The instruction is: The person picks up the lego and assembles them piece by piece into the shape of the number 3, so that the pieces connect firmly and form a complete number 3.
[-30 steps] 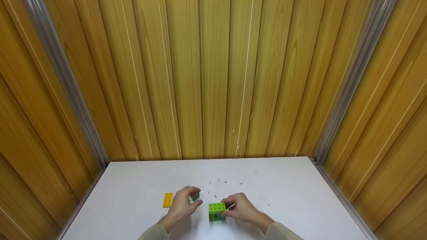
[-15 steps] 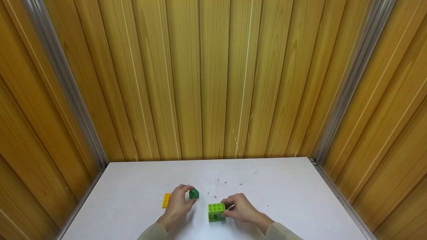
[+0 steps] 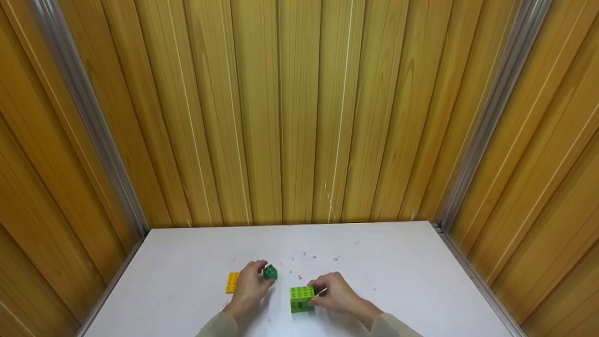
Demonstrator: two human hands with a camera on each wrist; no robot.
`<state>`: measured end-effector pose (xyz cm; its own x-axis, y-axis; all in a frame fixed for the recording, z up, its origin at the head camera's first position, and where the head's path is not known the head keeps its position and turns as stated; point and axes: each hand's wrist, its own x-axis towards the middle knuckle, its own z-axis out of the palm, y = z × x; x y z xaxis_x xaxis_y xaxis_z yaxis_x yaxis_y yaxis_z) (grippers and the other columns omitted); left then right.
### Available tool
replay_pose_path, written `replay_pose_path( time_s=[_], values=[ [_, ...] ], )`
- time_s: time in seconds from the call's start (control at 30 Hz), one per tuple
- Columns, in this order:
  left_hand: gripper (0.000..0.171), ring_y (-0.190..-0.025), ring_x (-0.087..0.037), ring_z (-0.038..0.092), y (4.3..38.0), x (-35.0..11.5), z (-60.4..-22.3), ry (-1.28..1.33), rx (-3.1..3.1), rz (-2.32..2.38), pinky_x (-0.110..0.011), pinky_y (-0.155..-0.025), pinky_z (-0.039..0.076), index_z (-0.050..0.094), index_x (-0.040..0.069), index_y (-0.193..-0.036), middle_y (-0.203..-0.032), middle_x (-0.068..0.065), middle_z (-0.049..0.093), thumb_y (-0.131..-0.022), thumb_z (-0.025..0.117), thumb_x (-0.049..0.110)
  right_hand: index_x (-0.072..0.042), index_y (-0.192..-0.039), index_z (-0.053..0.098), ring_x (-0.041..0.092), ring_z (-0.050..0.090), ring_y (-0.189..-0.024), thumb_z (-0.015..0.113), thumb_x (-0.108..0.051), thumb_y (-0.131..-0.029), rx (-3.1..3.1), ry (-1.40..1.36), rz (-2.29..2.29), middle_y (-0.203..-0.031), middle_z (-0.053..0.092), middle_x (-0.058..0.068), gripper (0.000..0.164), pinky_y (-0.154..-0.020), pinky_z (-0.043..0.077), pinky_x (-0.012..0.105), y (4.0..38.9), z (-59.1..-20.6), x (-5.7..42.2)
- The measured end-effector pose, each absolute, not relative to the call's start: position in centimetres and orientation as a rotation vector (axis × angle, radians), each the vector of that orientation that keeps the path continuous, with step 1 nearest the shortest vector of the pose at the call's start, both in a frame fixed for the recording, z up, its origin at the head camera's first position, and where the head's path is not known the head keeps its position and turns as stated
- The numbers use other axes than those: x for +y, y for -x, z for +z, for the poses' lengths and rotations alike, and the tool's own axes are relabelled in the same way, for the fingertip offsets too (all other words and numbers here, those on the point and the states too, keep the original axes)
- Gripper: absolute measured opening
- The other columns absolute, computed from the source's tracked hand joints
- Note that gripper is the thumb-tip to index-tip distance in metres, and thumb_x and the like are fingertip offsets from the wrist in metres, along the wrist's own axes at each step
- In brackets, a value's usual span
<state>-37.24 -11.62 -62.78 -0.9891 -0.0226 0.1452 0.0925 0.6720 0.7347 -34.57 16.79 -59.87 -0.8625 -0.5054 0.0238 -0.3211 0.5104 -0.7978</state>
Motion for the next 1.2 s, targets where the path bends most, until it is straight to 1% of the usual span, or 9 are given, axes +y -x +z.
replay_pose_path(
  time_s=[0.1,0.27,0.4,0.47,0.63,0.83,1.03,1.2],
  values=[
    [0.055,-0.119,-0.028,0.073,37.3,-11.7,-62.9,0.069,-2.743,-1.197,-0.055,-0.114,0.062,0.071,0.003,-0.142,-0.128,-0.01,0.076,-0.091,0.092,0.011,-0.014,-0.123,0.085,0.004,0.075,-0.095,0.09,-0.012,-0.091,2.546,0.729,-1.266,-0.108,0.085,-0.001,0.032,-0.088,0.067,0.022,34.5,-59.8,16.8],
    [0.051,-0.114,-0.024,0.073,37.5,-11.5,-63.0,0.04,-2.76,-1.206,-0.053,-0.112,0.064,0.072,0.003,-0.139,-0.124,-0.009,0.076,-0.093,0.091,0.011,-0.014,-0.124,0.085,0.004,0.075,-0.096,0.091,-0.011,-0.092,2.547,0.716,-1.262,-0.109,0.084,-0.002,0.033,-0.093,0.069,0.033,34.5,-59.7,16.9],
    [0.048,-0.112,-0.022,0.072,37.5,-11.3,-62.9,0.003,-2.765,-1.216,-0.052,-0.111,0.064,0.073,0.003,-0.137,-0.122,-0.009,0.076,-0.093,0.09,0.009,-0.015,-0.123,0.086,0.002,0.073,-0.096,0.091,-0.013,-0.092,2.554,0.712,-1.249,-0.109,0.084,-0.004,0.032,-0.092,0.068,0.027,34.6,-59.7,16.9],
    [0.047,-0.113,-0.022,0.072,37.6,-11.2,-62.9,-0.014,-2.764,-1.226,-0.052,-0.112,0.064,0.073,0.003,-0.136,-0.122,-0.009,0.076,-0.093,0.089,0.008,-0.015,-0.123,0.086,0.0,0.073,-0.095,0.091,-0.013,-0.093,2.555,0.712,-1.247,-0.109,0.084,-0.004,0.031,-0.09,0.066,0.022,34.6,-59.8,16.9],
    [0.045,-0.119,-0.025,0.073,37.8,-10.9,-63.0,-0.084,-2.777,-1.257,-0.054,-0.115,0.062,0.072,0.004,-0.137,-0.126,-0.009,0.076,-0.094,0.087,0.007,-0.015,-0.124,0.086,0.001,0.073,-0.096,0.09,-0.012,-0.092,2.537,0.692,-1.267,-0.109,0.085,-0.004,0.032,-0.087,0.064,0.017,34.6,-59.8,16.9],
    [0.046,-0.128,-0.03,0.073,37.8,-10.7,-63.1,-0.125,-2.787,-1.277,-0.057,-0.119,0.059,0.071,0.005,-0.139,-0.133,-0.012,0.076,-0.096,0.085,0.007,-0.013,-0.124,0.085,0.006,0.075,-0.098,0.09,-0.01,-0.092,2.527,0.697,-1.284,-0.111,0.086,0.0,0.033,-0.089,0.066,0.02,34.5,-59.7,16.8],
    [0.044,-0.127,-0.03,0.074,37.6,-10.7,-63.1,-0.098,-2.769,-1.262,-0.056,-0.118,0.06,0.071,0.004,-0.137,-0.133,-0.013,0.076,-0.095,0.084,0.006,-0.013,-0.123,0.085,0.007,0.076,-0.097,0.091,-0.009,-0.091,2.537,0.704,-1.287,-0.11,0.086,0.002,0.033,-0.089,0.068,0.024,34.5,-59.8,16.9],
    [0.044,-0.128,-0.03,0.074,37.5,-10.6,-63.1,-0.097,-2.765,-1.253,-0.055,-0.118,0.06,0.071,0.005,-0.137,-0.133,-0.012,0.076,-0.095,0.083,0.006,-0.013,-0.123,0.085,0.007,0.077,-0.097,0.092,-0.009,-0.091,2.549,0.711,-1.276,-0.109,0.085,0.001,0.033,-0.088,0.068,0.022,34.4,-59.7,16.8]
  ],
)
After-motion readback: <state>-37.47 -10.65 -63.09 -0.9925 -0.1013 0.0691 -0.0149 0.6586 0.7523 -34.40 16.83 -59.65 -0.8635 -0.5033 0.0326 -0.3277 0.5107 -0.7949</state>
